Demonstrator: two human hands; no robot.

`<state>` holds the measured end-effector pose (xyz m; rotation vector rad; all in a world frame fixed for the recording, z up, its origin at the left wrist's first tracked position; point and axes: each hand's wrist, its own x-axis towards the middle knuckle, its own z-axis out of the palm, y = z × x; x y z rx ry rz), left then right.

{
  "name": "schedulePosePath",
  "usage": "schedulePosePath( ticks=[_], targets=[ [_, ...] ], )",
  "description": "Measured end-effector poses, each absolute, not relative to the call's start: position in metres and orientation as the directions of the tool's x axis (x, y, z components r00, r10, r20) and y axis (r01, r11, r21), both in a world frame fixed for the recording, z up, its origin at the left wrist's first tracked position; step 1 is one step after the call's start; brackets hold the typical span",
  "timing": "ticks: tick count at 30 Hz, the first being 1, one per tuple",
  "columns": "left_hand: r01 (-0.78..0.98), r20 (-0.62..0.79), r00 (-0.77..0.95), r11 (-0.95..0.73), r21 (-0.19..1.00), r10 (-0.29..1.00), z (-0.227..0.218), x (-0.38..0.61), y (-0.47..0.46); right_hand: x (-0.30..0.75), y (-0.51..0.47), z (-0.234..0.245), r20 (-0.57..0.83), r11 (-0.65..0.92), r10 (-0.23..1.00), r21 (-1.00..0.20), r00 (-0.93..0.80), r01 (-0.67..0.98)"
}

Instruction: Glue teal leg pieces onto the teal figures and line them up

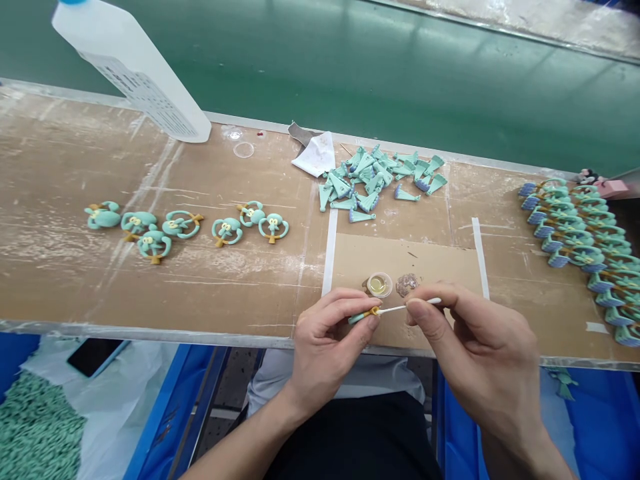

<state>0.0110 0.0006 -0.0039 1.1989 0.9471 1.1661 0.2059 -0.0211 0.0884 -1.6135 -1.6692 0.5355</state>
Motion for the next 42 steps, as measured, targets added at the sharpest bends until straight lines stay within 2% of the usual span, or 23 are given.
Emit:
schedulePosePath(
  ticks=[25,30,32,36,39,41,42],
  targets=[
    [-0.141,0.089,0.193,-0.063,0.988,0.977,-0.005,0.01,0.001,0.204,-0.021,0.087,0.226,0.131,0.972,-0.748,0.065,0.651],
    [-0.162,0.068,0.186,-0.037,0.986,0.98,-0.007,0.01,0.0,0.217,-0.022,0.077,0.198,-0.004,0.943,-0.799,0.268,0.602],
    [-0.163,0.067,0.184,-0.037,0.986,0.981,-0.007,0.01,0.0,0.221,-0.016,0.068,0.221,-0.007,0.921,-0.812,0.319,0.583],
    [-0.175,0.058,0.186,-0.025,0.984,0.981,-0.007,0.009,0.0,0.22,0.0,0.051,0.244,0.045,0.948,-0.736,0.202,0.676],
    [-0.172,0.059,0.189,-0.026,0.985,0.98,-0.008,0.008,0.001,0.223,0.01,0.046,0.144,0.05,0.987,-0.711,0.075,0.701],
    [-0.18,0.062,0.188,-0.028,0.983,0.98,-0.009,0.007,0.001,0.233,0.021,0.047,0.134,0.035,0.987,-0.71,0.086,0.703],
    [-0.193,0.067,0.186,-0.03,0.981,0.98,-0.009,0.006,0.001,0.241,0.028,0.047,0.171,0.027,0.976,-0.701,0.132,0.712]
  ],
)
